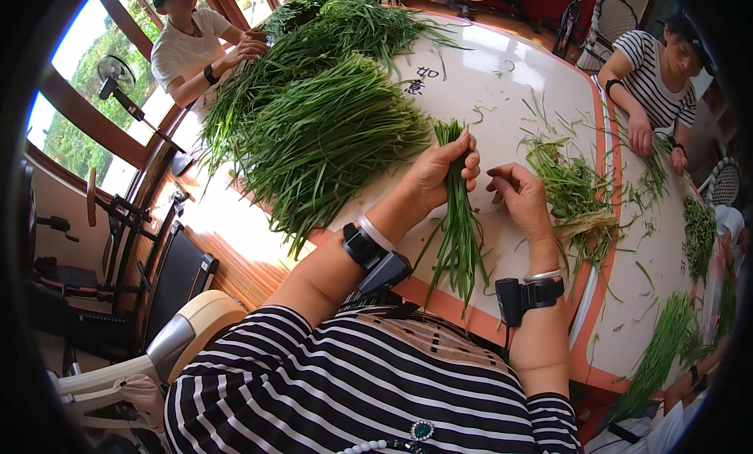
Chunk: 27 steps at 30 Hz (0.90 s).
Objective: The person sorts chives by hand on a table, picking through a bundle and moving them into a pile while clearing away scraps.
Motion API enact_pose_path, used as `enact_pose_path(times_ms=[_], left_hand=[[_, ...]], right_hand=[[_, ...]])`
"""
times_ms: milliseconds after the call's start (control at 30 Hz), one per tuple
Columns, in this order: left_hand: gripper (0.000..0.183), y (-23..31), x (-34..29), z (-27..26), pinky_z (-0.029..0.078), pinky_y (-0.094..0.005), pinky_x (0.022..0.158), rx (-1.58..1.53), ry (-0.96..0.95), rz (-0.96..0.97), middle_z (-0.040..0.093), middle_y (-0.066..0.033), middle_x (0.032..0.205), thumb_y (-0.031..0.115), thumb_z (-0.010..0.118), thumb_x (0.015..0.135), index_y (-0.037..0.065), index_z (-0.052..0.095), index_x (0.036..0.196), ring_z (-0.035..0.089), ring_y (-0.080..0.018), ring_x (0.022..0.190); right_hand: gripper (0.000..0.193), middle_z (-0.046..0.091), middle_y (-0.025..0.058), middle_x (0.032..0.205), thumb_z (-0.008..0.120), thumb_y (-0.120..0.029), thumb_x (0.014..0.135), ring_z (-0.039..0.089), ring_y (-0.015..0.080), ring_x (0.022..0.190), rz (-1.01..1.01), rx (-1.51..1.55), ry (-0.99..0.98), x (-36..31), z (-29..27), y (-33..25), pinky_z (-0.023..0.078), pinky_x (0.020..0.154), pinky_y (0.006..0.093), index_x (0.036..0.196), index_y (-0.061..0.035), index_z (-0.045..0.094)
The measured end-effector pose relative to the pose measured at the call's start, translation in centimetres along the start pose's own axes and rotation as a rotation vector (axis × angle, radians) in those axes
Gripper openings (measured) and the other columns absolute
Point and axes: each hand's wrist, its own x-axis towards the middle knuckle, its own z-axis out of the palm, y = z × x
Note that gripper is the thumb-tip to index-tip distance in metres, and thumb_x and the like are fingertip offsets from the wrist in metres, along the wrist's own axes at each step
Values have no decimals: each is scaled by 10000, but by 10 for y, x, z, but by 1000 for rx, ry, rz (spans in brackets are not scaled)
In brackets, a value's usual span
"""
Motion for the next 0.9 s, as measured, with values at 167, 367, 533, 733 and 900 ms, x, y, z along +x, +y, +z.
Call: enact_pose_path(times_ms=[167,367,533,733,900], left_hand=[[289,14,-17,17,288,-187,466,59,-68,-62,330,63,627,346,509,1029,130,485,838,282,-46,527],[280,96,-74,65,277,-201,449,454,39,27,350,65,615,311,580,1001,124,505,807,291,-45,502],[285,192,-119,80,331,-251,450,1260,338,417,458,40,569,324,634,964,95,566,809,424,-67,493],[532,247,-103,90,506,-434,617,2402,666,797,649,-146,666,555,666,857,24,653,888,658,-316,649],[716,257,-60,40,495,-497,749,2671,640,408,696,-178,849,710,629,781,29,604,1003,676,-379,857]], right_hand=[[136,671,23,788,585,-41,940,574,66,644,-22,14,9,0,-4,11,458,587,213,1037,-6,674],[119,670,20,780,587,-41,918,578,48,614,57,82,12,-7,-7,4,435,511,197,997,-12,671],[108,662,38,762,580,-21,905,581,60,606,19,58,-6,-4,-6,5,479,550,218,967,11,662],[97,656,43,745,575,-3,898,583,68,600,7,25,2,-7,-7,1,493,560,226,943,20,658],[96,662,38,750,579,1,895,586,69,596,36,18,2,-6,-5,0,494,562,226,941,15,662]])
